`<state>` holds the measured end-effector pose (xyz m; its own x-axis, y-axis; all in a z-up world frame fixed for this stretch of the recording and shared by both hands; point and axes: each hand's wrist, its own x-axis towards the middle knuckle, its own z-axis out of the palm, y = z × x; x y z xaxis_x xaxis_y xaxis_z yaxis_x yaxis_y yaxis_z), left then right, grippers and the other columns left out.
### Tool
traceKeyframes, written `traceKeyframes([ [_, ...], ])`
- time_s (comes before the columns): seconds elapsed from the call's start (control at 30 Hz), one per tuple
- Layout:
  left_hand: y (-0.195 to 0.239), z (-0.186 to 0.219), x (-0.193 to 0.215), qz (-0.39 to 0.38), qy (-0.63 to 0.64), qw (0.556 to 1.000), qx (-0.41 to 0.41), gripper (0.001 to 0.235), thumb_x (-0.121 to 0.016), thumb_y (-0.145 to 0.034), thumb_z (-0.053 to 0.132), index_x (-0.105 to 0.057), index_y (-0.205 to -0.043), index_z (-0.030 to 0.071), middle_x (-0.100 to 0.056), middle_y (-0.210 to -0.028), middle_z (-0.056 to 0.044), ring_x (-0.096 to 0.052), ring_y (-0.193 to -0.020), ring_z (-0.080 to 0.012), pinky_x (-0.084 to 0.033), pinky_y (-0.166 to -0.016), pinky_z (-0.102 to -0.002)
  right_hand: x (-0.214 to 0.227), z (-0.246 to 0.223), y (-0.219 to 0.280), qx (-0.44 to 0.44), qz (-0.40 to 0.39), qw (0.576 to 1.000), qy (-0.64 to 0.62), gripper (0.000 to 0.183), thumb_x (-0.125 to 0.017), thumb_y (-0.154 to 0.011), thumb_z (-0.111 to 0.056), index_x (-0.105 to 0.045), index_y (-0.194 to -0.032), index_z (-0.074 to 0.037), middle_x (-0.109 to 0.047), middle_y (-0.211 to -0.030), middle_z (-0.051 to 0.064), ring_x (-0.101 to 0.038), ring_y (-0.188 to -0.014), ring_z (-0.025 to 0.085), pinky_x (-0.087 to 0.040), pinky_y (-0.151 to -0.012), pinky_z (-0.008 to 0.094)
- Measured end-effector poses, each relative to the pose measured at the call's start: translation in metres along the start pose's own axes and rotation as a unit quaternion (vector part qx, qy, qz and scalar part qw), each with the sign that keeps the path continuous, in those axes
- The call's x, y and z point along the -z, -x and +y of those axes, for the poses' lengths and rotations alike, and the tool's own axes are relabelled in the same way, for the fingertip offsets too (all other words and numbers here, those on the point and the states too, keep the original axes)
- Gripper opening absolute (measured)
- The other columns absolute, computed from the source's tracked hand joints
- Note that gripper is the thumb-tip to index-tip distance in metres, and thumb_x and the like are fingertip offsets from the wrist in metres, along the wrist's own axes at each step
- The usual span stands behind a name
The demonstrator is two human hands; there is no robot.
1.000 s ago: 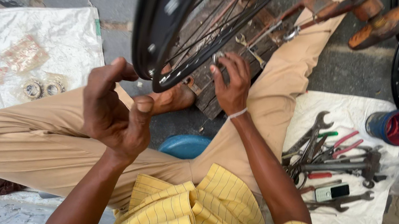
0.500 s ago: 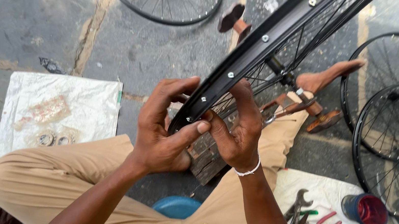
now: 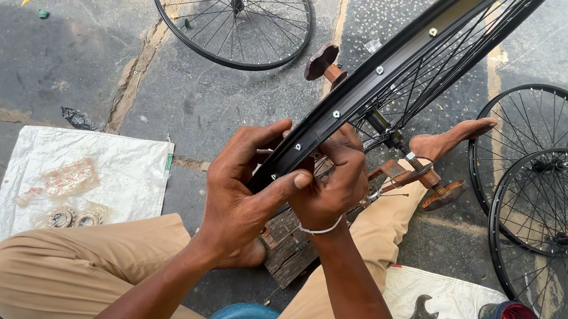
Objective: The person is sitting on the ground and repairing a bicycle wheel. They use a wrench to tighten the spokes and adjust the rim of the wheel.
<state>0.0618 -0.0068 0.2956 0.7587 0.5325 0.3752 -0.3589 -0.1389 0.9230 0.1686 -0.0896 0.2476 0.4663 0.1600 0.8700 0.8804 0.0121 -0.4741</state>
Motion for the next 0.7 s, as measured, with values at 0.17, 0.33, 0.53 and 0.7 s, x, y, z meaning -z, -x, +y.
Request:
traceKeyframes([
  [0.17,-0.009,0.003,0.003,-0.03,-0.022,0.999,-0.032,0.052,-0.082,-0.091,0.016,-0.064,-0.136,-0.004,-0.065,-0.115,-0.008,-0.066,-0.104,-0.0123,-0.058,-0.086,-0.026,0.004,-0.012,0.015,-0.074,-0.006,0.997,-0.019,0.046,-0.064,-0.107,-0.038,-0.054,-0.125,0.003,-0.067,-0.123,0.015,-0.068,-0.117,0.029,-0.055,-0.105,0.038],
  [0.33,-0.026,0.014,0.0,-0.077,-0.028,0.996,-0.033,0.057,-0.081,-0.089,0.018,-0.064,-0.138,-0.005,-0.066,-0.112,-0.009,-0.064,-0.096,-0.013,-0.054,-0.077,-0.025,0.009,-0.024,0.01,-0.092,-0.004,0.996,0.004,0.035,-0.061,-0.111,-0.025,-0.055,-0.129,0.005,-0.064,-0.131,0.02,-0.063,-0.13,0.031,-0.052,-0.11,0.04],
  [0.53,-0.06,0.045,-0.019,-0.1,-0.095,0.986,-0.098,0.067,-0.078,-0.088,0.013,-0.05,-0.147,0.001,-0.061,-0.127,-0.014,-0.062,-0.122,-0.02,-0.054,-0.102,-0.034,0.028,-0.001,-0.039,-0.278,0.042,0.93,-0.238,0.025,-0.07,-0.104,-0.014,-0.063,-0.12,0.004,-0.067,-0.109,0.015,-0.065,-0.101,0.02,-0.053,-0.095,0.033],
  [0.7,-0.066,0.029,-0.018,-0.176,0.051,0.983,0.01,0.06,-0.067,-0.097,0.011,-0.04,-0.15,0.002,-0.061,-0.128,-0.015,-0.065,-0.117,-0.018,-0.056,-0.104,-0.033,0.04,0.02,0.018,-0.247,0.152,0.933,-0.212,0.024,-0.071,-0.106,-0.013,-0.059,-0.12,0.001,-0.066,-0.119,0.009,-0.063,-0.112,0.014,-0.052,-0.101,0.028],
])
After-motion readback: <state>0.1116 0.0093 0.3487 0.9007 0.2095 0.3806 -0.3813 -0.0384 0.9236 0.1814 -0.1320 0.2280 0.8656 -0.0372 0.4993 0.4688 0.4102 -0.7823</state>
